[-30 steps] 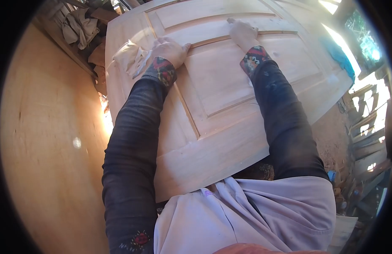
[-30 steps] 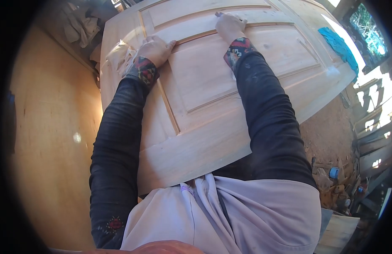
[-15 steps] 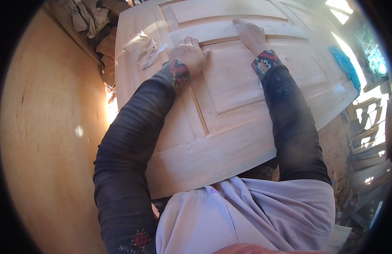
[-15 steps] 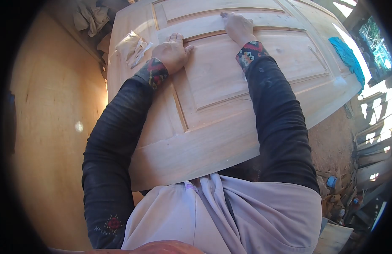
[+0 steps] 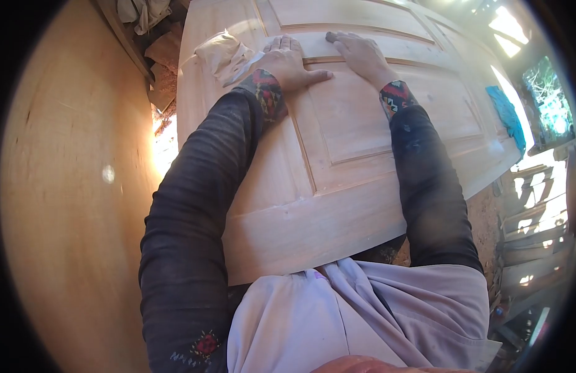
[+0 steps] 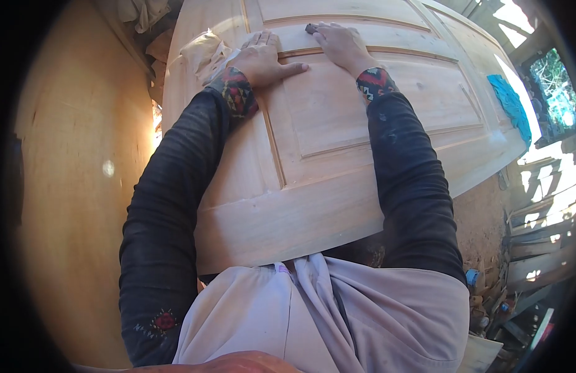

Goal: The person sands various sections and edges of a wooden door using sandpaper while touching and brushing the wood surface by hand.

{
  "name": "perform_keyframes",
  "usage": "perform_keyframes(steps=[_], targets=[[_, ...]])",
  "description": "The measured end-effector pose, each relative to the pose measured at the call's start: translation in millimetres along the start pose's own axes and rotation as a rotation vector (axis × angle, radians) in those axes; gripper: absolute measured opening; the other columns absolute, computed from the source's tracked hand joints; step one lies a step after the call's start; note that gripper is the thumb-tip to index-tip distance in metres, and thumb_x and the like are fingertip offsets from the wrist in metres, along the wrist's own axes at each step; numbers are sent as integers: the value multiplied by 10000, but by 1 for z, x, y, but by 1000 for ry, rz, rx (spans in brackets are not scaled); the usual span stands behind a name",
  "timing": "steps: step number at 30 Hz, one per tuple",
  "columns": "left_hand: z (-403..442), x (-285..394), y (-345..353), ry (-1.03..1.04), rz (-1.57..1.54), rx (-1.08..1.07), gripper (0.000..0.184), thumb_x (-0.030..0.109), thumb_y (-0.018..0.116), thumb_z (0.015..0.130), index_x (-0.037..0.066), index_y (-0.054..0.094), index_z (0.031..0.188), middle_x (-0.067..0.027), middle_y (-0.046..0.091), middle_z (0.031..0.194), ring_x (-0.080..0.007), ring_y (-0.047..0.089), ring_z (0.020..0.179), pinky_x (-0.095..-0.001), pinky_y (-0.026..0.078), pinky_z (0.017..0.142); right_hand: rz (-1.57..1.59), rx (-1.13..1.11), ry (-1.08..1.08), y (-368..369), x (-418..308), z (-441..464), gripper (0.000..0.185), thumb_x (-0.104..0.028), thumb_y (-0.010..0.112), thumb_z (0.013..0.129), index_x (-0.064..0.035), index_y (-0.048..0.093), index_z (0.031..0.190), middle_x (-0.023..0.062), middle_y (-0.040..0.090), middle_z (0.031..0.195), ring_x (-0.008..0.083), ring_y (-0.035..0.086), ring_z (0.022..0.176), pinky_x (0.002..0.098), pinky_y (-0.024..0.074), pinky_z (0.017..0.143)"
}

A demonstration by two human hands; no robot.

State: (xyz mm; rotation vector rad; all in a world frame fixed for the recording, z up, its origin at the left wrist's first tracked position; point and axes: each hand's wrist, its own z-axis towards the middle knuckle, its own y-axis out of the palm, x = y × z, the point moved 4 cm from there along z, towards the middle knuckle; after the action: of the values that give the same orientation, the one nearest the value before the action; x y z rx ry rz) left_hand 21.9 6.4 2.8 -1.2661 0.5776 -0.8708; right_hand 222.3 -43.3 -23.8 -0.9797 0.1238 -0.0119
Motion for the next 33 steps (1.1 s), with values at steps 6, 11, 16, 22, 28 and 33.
perform_keyframes(steps=[6, 11, 16, 22, 28, 33], targets=[[-17, 25, 5, 197, -72, -72, 717, 514, 464, 920, -82, 427, 1317, -250, 444, 1372, -331, 400, 1313, -377, 305, 1105, -213, -194, 437, -20, 23, -2, 374, -341, 421, 942, -148, 610, 1200, 122, 635, 1161, 311, 589, 1078, 477, 410, 940], [-29, 42, 8, 194, -16, -51, 604, 407, 420, 956, -85, 436, 1306, -246, 463, 1361, -318, 436, 1291, -377, 345, 1079, 72, -62, 171, -23, 2, -5, 373, -357, 458, 924, -136, 643, 1162, 177, 661, 1055, 362, 611, 996, 442, 463, 862], [-40, 53, -1, 109, 60, -168, 623, 419, 424, 947, -86, 431, 1312, -246, 510, 1309, -343, 462, 1260, -408, 359, 1062, 106, 22, 166, -39, -17, 6, 363, -388, 523, 892, -77, 692, 974, 170, 685, 872, 356, 646, 837, 420, 489, 740], [-62, 89, 4, 123, 99, -171, 722, 511, 421, 934, -86, 410, 1340, -254, 445, 1375, -337, 405, 1312, -431, 304, 1089, 294, 102, 468, -40, 26, 8, 409, -462, 598, 830, -69, 698, 891, 116, 685, 783, 260, 654, 731, 355, 489, 671], [-49, 65, -2, 36, 135, -27, 864, 623, 422, 895, -104, 375, 1360, -243, 414, 1408, -326, 367, 1342, -413, 265, 1113, 65, -23, 446, -37, 18, 1, 381, -427, 630, 803, -57, 699, 864, 176, 683, 811, 323, 659, 811, 399, 495, 728], [-37, 42, -4, -22, 122, -120, 907, 674, 426, 865, -93, 395, 1346, -241, 420, 1401, -321, 367, 1342, -409, 262, 1111, 115, -61, 446, -35, 32, 3, 349, -386, 623, 778, -57, 700, 863, 180, 685, 835, 326, 660, 839, 404, 499, 747]])
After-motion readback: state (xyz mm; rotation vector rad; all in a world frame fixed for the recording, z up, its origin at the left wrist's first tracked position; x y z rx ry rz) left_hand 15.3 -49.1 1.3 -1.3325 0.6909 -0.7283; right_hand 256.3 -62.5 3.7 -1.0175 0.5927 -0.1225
